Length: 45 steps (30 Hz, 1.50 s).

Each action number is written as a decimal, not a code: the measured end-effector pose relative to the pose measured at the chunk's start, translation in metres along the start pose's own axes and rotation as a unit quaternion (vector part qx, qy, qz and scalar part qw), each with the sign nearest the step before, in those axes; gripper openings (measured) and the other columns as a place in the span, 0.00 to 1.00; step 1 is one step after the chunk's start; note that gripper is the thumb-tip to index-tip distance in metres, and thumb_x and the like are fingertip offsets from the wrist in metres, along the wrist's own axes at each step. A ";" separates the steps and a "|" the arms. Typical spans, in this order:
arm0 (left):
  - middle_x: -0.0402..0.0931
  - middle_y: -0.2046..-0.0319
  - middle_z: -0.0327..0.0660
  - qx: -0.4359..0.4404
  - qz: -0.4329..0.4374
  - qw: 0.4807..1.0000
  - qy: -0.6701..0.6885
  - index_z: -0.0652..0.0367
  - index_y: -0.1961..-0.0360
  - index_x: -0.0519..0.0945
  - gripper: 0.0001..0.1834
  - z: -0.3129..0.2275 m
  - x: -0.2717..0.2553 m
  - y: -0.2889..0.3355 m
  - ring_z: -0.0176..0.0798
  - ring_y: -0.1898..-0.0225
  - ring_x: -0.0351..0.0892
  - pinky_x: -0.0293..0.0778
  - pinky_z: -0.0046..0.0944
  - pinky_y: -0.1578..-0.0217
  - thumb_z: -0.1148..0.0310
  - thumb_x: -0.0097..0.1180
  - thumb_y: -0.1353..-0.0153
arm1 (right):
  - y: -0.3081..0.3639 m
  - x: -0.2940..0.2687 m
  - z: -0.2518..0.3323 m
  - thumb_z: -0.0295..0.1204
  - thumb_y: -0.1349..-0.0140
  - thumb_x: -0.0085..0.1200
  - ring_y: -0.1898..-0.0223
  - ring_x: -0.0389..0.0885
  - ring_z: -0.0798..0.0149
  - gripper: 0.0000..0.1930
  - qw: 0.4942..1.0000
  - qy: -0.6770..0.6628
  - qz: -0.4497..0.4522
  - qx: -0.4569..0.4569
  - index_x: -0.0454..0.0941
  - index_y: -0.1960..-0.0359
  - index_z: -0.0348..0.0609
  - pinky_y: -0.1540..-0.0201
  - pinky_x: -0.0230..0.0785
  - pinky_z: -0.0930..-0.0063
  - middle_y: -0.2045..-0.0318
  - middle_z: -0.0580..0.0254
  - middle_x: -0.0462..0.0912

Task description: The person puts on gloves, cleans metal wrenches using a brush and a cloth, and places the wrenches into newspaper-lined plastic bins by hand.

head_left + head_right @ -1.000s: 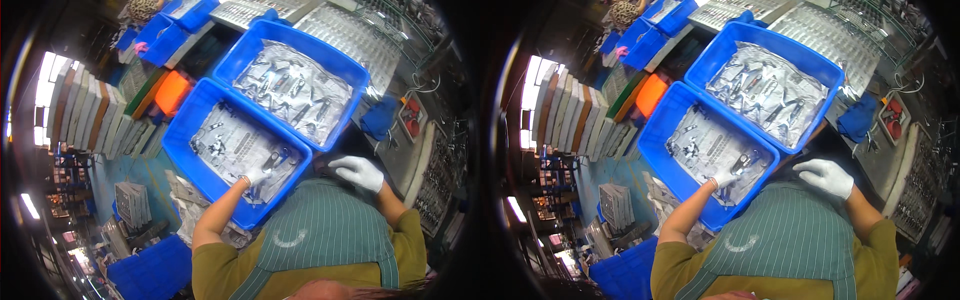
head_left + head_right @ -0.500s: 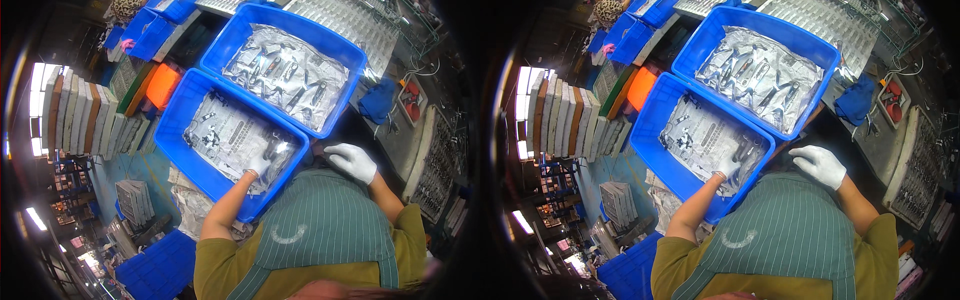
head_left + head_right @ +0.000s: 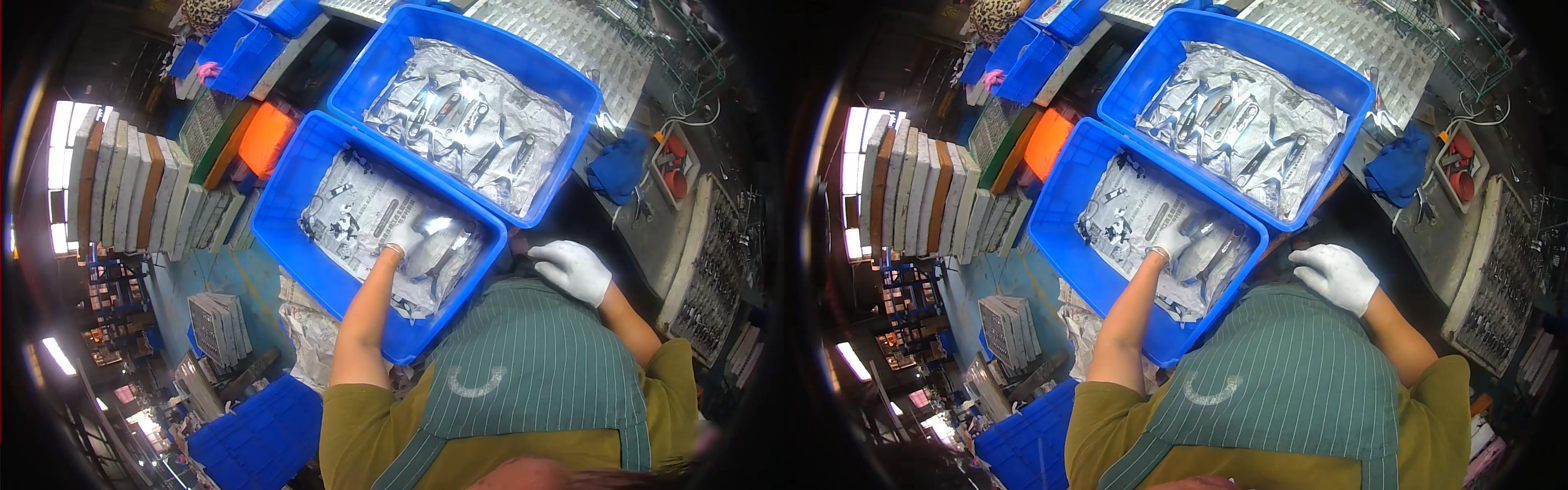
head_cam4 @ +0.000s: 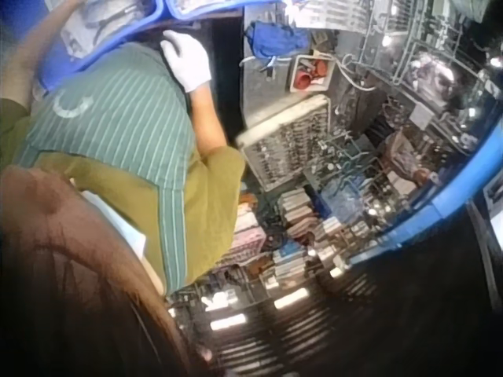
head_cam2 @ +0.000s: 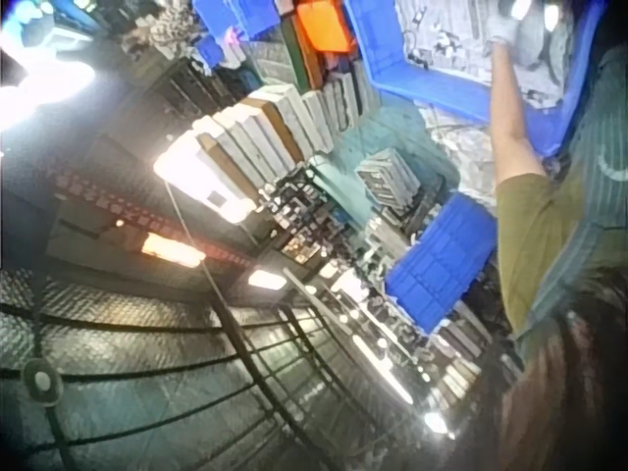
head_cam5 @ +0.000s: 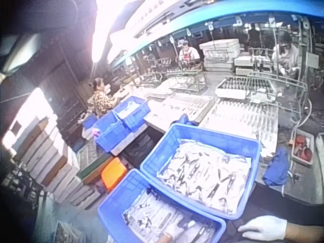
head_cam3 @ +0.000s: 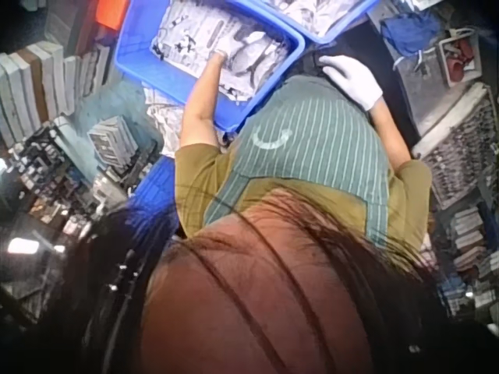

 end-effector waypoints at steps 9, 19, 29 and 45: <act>0.67 0.82 0.35 -0.109 -0.140 0.749 0.638 0.59 0.65 0.70 0.11 0.027 -0.066 -0.004 0.31 0.89 0.61 0.60 0.30 0.89 0.74 0.48 0.53 | 0.001 0.004 -0.006 0.33 0.46 0.52 0.62 0.76 0.54 0.12 0.999 0.022 -0.022 0.008 0.76 0.61 0.43 0.58 0.68 0.65 0.66 0.55 0.79; 0.75 0.59 0.53 -0.110 0.021 0.977 -0.181 0.57 0.55 0.76 0.24 0.043 -0.045 -0.059 0.55 0.61 0.76 0.71 0.46 0.60 0.58 0.43 0.51 | -0.011 0.008 0.006 0.33 0.47 0.51 0.64 0.76 0.54 0.11 0.999 0.030 0.009 -0.013 0.76 0.62 0.44 0.59 0.67 0.64 0.68 0.56 0.79; 0.78 0.68 0.50 0.098 -0.023 0.974 -0.203 0.52 0.63 0.78 0.18 -0.033 0.025 -0.004 0.52 0.64 0.78 0.72 0.48 0.65 0.54 0.54 0.53 | -0.009 0.008 -0.001 0.33 0.46 0.51 0.64 0.76 0.54 0.11 0.999 0.032 -0.001 -0.015 0.76 0.63 0.44 0.59 0.67 0.64 0.69 0.56 0.78; 0.77 0.74 0.52 0.093 0.030 0.973 -0.208 0.55 0.74 0.82 0.22 -0.041 0.053 0.030 0.49 0.67 0.77 0.72 0.42 0.64 0.46 0.56 0.58 | -0.014 0.012 0.002 0.32 0.46 0.52 0.63 0.76 0.55 0.11 0.999 0.013 -0.007 -0.038 0.76 0.62 0.43 0.58 0.67 0.65 0.68 0.56 0.79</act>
Point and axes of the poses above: each hand's wrist, its own y-axis away from the middle knuckle, its own x-axis out of the palm, z = x × y, the point moved 4 cm from there along -y, towards the middle knuckle
